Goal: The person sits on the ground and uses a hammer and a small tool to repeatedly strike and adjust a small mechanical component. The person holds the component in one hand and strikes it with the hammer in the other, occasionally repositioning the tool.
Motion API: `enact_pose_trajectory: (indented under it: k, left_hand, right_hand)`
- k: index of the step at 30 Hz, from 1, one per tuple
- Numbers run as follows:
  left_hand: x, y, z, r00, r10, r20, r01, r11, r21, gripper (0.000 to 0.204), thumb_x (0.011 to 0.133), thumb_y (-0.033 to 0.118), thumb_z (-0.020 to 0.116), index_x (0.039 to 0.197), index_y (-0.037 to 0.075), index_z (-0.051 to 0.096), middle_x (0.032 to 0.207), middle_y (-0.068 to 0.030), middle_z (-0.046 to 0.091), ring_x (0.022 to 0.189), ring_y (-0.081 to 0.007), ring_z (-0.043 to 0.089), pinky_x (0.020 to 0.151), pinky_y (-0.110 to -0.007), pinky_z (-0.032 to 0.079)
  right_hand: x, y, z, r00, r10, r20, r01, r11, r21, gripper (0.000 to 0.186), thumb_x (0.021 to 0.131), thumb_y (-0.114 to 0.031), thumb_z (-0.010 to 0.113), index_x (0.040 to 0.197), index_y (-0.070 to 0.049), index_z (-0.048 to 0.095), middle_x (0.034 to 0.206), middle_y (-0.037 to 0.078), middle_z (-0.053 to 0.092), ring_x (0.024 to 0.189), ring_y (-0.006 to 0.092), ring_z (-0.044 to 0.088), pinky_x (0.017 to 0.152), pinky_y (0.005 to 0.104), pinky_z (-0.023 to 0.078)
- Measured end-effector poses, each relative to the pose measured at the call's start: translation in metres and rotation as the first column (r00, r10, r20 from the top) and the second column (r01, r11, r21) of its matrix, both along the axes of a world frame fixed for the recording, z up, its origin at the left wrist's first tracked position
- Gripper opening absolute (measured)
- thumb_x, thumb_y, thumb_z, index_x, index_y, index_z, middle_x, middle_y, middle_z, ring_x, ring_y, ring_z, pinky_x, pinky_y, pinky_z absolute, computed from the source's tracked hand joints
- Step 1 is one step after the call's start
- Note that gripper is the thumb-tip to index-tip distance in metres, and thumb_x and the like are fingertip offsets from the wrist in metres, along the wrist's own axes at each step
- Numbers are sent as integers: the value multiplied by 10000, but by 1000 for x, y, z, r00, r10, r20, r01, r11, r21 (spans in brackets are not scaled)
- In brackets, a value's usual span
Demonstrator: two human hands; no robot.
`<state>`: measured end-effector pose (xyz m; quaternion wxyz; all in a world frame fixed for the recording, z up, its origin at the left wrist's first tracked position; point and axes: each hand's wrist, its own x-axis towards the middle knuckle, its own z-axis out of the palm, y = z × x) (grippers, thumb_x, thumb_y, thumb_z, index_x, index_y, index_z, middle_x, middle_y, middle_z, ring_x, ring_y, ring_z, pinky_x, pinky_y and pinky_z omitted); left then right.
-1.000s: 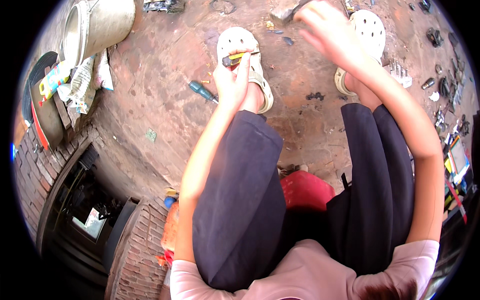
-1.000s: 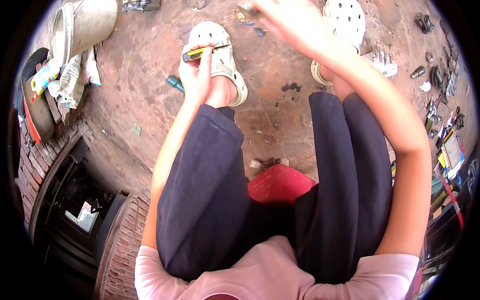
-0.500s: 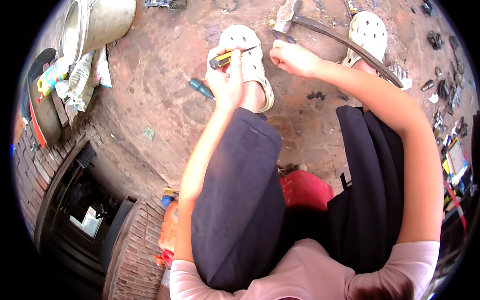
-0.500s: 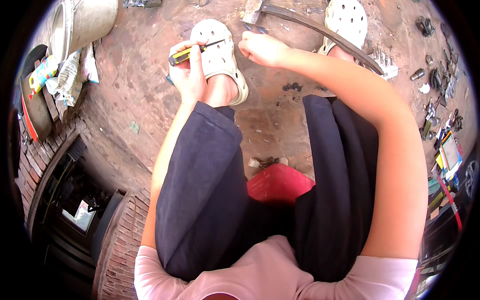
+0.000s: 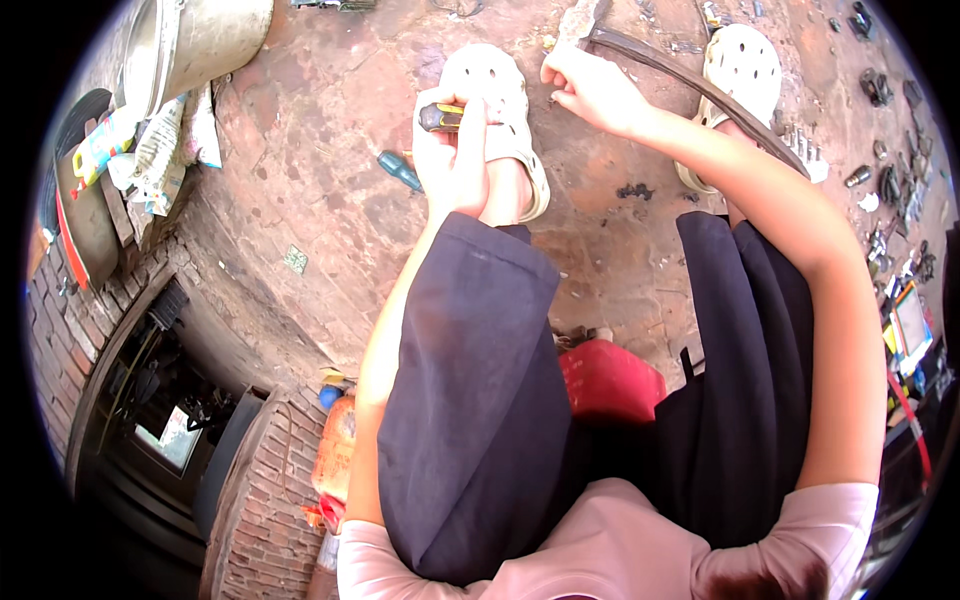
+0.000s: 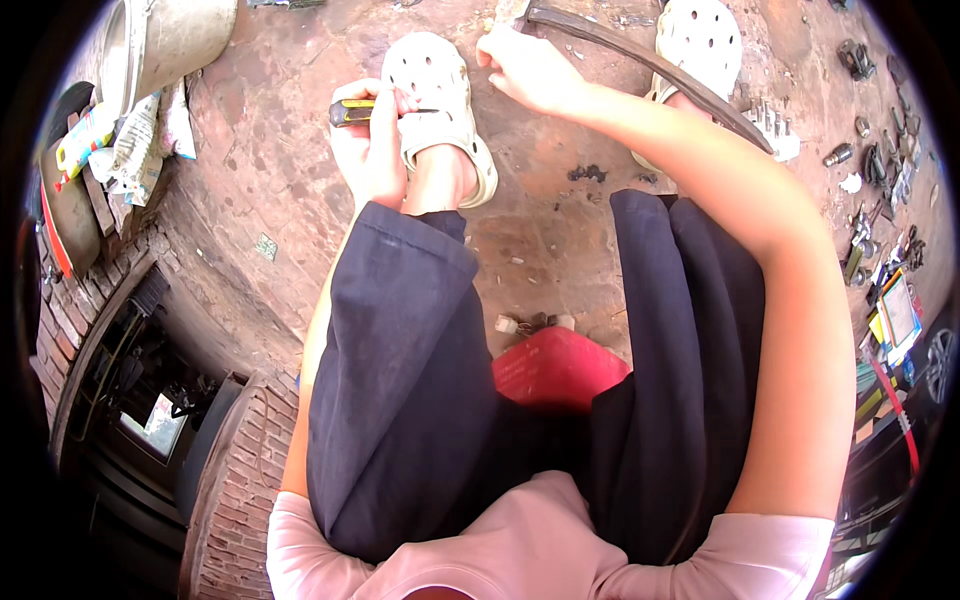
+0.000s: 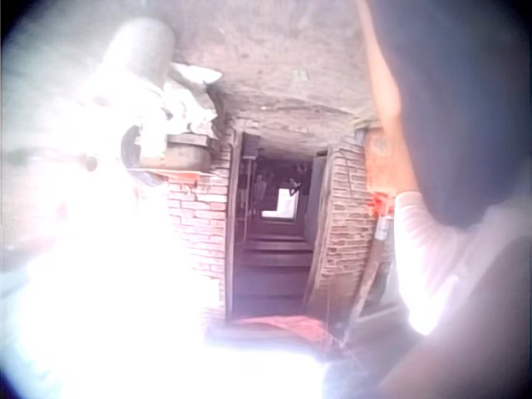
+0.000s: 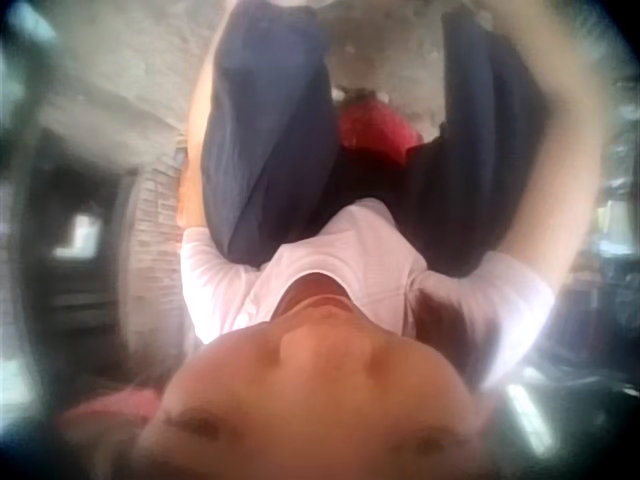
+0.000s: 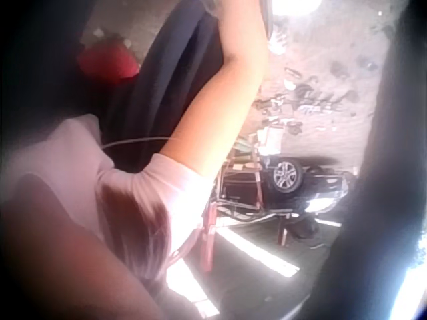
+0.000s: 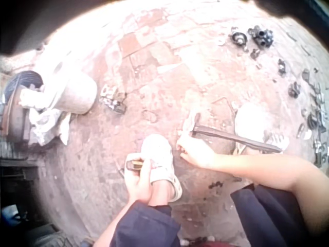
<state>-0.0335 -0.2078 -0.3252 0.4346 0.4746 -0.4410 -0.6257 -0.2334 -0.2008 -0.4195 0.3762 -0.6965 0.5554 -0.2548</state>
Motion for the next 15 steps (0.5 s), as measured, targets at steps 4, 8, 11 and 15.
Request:
enact_pose_trajectory:
  k: [4, 8, 11, 15]
  left_hand:
    - [6, -3, 9, 998, -7, 61, 8, 1000, -13, 206, 938, -52, 556, 1094, 47, 463, 975, -52, 564, 855, -122, 583, 807, -273, 493]
    - [-5, -1, 12, 996, 34, 85, -32, 999, -24, 104, 950, -45, 518, 1036, 10, 498, 872, -92, 578, 807, -163, 571, 830, -335, 494]
    - [1, 2, 15, 997, 55, 52, -50, 993, -104, 103, 955, -22, 530, 1052, 7, 509, 889, -92, 581, 822, -157, 573, 824, -323, 492]
    - [0, -8, 41, 993, 49, 108, -39, 994, -98, 179, 953, 28, 573, 1128, -2, 556, 915, -63, 579, 844, -128, 558, 798, -270, 468]
  right_hand:
    - [19, 5, 6, 961, 84, -263, -93, 995, -21, 252, 796, -119, 643, 1004, -51, 519, 990, 164, 569, 875, 349, 640, 733, 452, 527]
    - [8, 6, -1, 930, 159, -331, -163, 986, 16, 253, 800, -128, 659, 1009, -36, 551, 965, 161, 598, 865, 321, 649, 727, 415, 535]
    - [12, -6, 18, 994, 3, 114, -38, 952, 305, 231, 868, -177, 657, 1044, -38, 604, 919, 96, 632, 825, 201, 644, 722, 332, 538]
    - [-9, -24, 90, 648, -390, 655, -172, 762, 624, 236, 955, -256, 625, 1075, -56, 654, 897, -41, 628, 787, 37, 582, 739, 193, 490]
